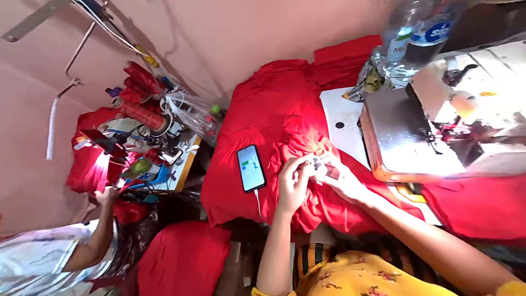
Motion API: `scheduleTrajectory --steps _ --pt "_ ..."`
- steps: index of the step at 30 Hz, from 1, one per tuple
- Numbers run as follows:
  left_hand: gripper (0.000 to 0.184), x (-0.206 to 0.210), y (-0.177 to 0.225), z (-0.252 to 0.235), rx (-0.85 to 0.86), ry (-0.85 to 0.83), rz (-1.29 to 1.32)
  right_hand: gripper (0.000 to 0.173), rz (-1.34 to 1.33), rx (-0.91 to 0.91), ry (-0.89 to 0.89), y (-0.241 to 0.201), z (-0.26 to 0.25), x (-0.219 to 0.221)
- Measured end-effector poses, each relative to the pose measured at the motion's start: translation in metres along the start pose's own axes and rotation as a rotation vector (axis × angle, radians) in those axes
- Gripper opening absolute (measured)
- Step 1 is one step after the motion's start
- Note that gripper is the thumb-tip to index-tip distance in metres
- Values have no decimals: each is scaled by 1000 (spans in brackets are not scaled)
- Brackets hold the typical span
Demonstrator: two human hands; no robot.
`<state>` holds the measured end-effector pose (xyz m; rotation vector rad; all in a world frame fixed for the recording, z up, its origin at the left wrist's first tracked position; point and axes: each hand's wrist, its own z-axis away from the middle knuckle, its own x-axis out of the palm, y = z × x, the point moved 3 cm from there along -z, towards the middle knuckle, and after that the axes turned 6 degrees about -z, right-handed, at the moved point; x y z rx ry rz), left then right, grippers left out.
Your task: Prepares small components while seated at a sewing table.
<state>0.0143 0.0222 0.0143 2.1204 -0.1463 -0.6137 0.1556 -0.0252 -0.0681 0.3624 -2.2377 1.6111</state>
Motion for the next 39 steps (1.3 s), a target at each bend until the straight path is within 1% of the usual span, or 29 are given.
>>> scheduleTrajectory --steps 3,8,10,13,17,21,23,27,28,29,32,39 --pt "25 4 -10 -2 21 14 -93 34 -12 5 0 -1 0 0" --pt "22 10 -7 -3 85 44 -280 32 17 18 12 -4 1 2" --pt "21 9 -5 -4 79 37 -376 31 27 24 13 -4 1 2" --pt "20 8 0 -5 57 -12 -482 30 27 34 7 -4 1 1" --pt "18 6 6 -9 90 -78 -558 30 26 32 7 -3 1 1" --pt "17 1 10 -13 57 -189 -626 30 12 28 -7 -1 1 0" --pt "18 -1 9 -14 73 -199 -610 30 -13 29 -4 0 1 0" --pt "18 -9 3 -16 88 -8 -478 28 -109 93 21 -3 0 1" --pt "19 -10 0 -17 79 13 -461 29 -134 112 26 -4 0 1" --pt "22 -11 -2 -17 57 1 -446 29 -149 129 29 -5 0 1" --pt "27 -8 -5 -15 -28 -115 -370 29 -160 129 24 -6 -1 2" --pt "20 -6 -9 -13 -8 -56 -269 27 -160 131 25 -5 -1 2"
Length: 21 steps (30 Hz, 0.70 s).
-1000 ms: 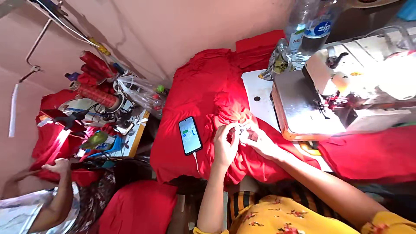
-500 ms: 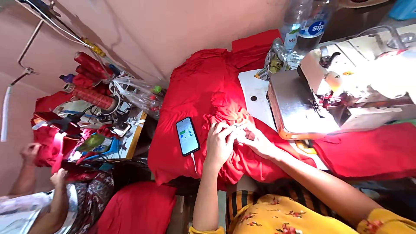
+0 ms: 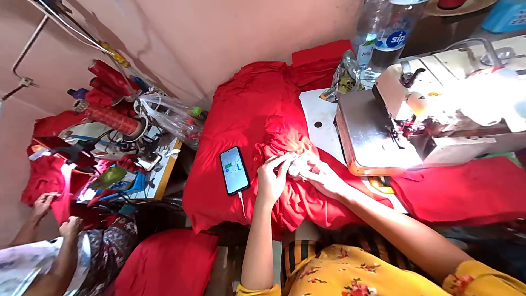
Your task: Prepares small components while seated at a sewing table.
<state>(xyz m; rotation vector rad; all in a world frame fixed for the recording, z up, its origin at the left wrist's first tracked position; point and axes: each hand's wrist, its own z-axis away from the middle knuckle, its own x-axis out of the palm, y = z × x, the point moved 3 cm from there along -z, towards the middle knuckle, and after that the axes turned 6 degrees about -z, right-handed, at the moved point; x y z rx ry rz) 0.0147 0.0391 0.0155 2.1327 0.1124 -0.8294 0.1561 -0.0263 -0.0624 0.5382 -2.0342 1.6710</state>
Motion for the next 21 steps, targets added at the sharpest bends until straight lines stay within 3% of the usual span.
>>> scheduleTrajectory --steps 13,17,21 --pt "17 12 13 8 -17 64 -132 20 32 -39 73 4 -1 -3" --pt "18 13 0 12 55 -4 -46 21 30 -50 139 3 1 -2" --pt "24 24 -21 25 78 106 118 23 24 -14 191 3 0 -2"
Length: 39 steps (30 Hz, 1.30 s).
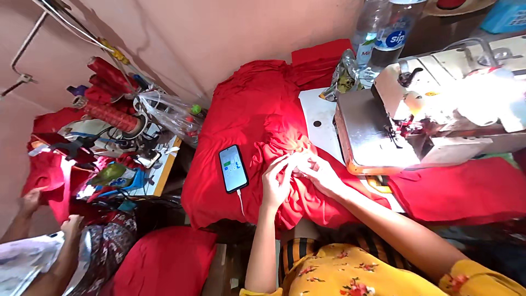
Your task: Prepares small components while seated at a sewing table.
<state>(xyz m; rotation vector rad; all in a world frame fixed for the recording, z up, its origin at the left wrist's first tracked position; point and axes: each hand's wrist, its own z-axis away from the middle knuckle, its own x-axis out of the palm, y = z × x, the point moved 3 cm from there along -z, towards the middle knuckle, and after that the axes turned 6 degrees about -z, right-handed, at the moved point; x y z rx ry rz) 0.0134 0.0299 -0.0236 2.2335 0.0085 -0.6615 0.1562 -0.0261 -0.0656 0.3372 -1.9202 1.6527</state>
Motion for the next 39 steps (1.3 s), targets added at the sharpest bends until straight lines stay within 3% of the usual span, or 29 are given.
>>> scheduleTrajectory --steps 3,7,39 --pt "28 6 -14 11 -140 124 115 26 -14 39 25 -1 0 1" --pt "27 5 -16 13 -212 125 136 23 -24 77 38 -1 -1 1" --pt "22 7 -14 13 -182 120 197 23 34 -12 -70 4 -1 -2"
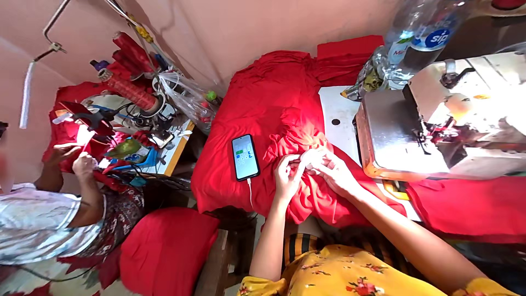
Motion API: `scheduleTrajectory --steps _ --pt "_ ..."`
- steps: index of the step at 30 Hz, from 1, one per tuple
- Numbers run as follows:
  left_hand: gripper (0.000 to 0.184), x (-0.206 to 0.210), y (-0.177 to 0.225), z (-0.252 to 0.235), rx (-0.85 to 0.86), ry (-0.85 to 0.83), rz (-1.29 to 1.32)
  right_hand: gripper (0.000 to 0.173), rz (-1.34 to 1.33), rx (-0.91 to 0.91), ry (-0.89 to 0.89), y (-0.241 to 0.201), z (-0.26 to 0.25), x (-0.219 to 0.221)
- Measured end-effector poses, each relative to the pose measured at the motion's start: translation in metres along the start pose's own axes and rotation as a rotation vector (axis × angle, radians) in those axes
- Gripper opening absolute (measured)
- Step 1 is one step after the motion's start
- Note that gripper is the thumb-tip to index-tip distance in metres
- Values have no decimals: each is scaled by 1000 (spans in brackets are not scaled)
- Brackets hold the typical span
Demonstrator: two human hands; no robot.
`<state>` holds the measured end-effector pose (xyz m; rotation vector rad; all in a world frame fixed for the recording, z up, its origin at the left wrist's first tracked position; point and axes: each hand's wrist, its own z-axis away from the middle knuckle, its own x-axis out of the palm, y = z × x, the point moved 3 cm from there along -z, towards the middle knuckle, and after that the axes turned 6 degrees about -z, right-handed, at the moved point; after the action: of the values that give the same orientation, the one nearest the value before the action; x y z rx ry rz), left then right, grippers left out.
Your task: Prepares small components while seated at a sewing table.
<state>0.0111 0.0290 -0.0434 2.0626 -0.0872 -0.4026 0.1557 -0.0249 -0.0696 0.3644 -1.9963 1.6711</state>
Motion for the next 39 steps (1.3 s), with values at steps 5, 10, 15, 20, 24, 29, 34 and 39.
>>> scheduleTrajectory --steps 5,10,15,20,24,29,34,39 --pt "24 1 -1 0 -3 2 2 23 14 -7 -5 -1 0 0" --pt "33 4 -2 0 14 -15 -36 24 52 -33 -37 0 0 -1" --pt "35 3 -2 0 25 -39 -35 26 69 -49 -51 0 1 0" --pt "33 3 -3 0 27 -48 -41 26 74 -47 -54 0 0 -1" --pt "33 3 -4 0 9 -46 -25 27 73 -35 -44 1 0 -1" --pt "32 3 -4 0 14 -43 -39 26 70 -28 -51 0 0 0" --pt "31 3 -3 0 23 -37 -37 27 58 -23 -51 -1 1 0" --pt "31 3 -3 0 6 -42 -34 26 57 -20 -43 -1 1 1"
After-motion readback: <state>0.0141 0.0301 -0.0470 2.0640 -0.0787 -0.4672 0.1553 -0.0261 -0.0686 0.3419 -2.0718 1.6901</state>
